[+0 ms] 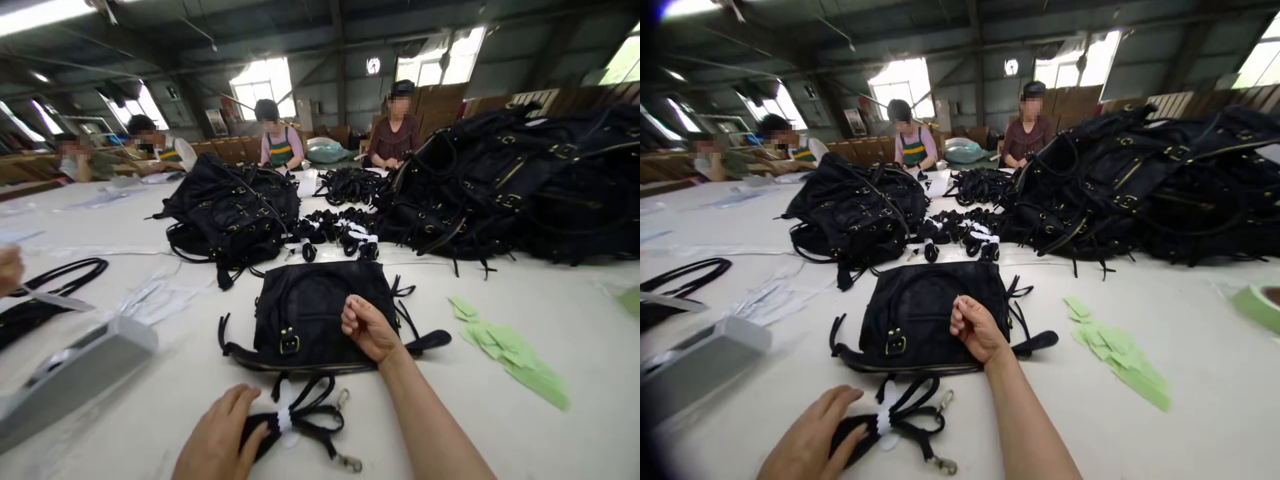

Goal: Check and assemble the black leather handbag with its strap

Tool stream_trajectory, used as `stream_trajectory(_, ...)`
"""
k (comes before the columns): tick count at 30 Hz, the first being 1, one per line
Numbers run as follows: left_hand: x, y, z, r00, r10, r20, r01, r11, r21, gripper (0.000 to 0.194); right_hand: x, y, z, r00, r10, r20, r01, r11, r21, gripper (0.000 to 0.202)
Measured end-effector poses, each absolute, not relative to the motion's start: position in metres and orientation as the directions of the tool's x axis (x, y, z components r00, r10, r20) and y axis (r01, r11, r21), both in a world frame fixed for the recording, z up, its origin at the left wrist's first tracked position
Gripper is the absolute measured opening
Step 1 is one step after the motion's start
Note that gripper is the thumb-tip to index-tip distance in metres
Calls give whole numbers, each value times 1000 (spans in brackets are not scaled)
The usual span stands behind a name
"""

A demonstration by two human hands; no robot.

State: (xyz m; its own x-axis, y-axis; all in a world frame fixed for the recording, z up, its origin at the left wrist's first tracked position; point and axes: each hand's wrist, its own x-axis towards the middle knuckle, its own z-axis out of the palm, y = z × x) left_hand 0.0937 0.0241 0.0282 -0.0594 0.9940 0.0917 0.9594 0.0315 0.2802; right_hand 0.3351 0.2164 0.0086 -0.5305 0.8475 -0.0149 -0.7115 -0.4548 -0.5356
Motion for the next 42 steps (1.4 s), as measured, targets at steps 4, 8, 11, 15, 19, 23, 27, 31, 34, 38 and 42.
stream_trajectory(4,121,24,30,380,875,300,888,-436,145,33,335,215,7,-512,859,-15,-685,-419,-596,27)
stream_trajectory(8,147,44,23,752,609,254,612,-787,74,32,336,214,7,-503,864,-19,-651,-393,-650,38)
stream_trajectory(11,154,57,8,714,671,202,618,-739,270,16,337,213,7,-496,868,-22,-631,-378,-677,38)
stream_trajectory(15,162,59,-20,605,738,297,617,-671,410,13,334,210,6,-513,858,-14,-592,-366,-718,35)
stream_trajectory(19,166,67,-23,479,813,332,554,-573,603,44,329,206,8,-516,857,21,-559,-318,-766,32)
stream_trajectory(23,147,90,15,191,963,189,417,-254,873,38,319,198,13,-521,849,85,-496,-220,-840,28)
stream_trajectory(27,127,112,41,25,1000,-5,148,1,989,40,304,185,21,-611,785,102,-371,-171,-913,28)
stream_trajectory(31,128,122,35,2,994,-110,-67,110,992,46,297,179,20,-665,745,41,-227,-150,-962,37)
stream_trajectory(34,131,121,29,-6,987,-163,-186,159,969,43,298,181,18,-664,748,-11,-159,-156,-975,39)
stream_trajectory(38,128,119,28,-3,979,-204,-269,195,943,44,299,181,19,-658,752,-32,-130,-156,-979,38)
stream_trajectory(42,125,120,25,-3,983,-184,-290,175,941,45,297,180,19,-640,768,-27,-107,-123,-987,36)
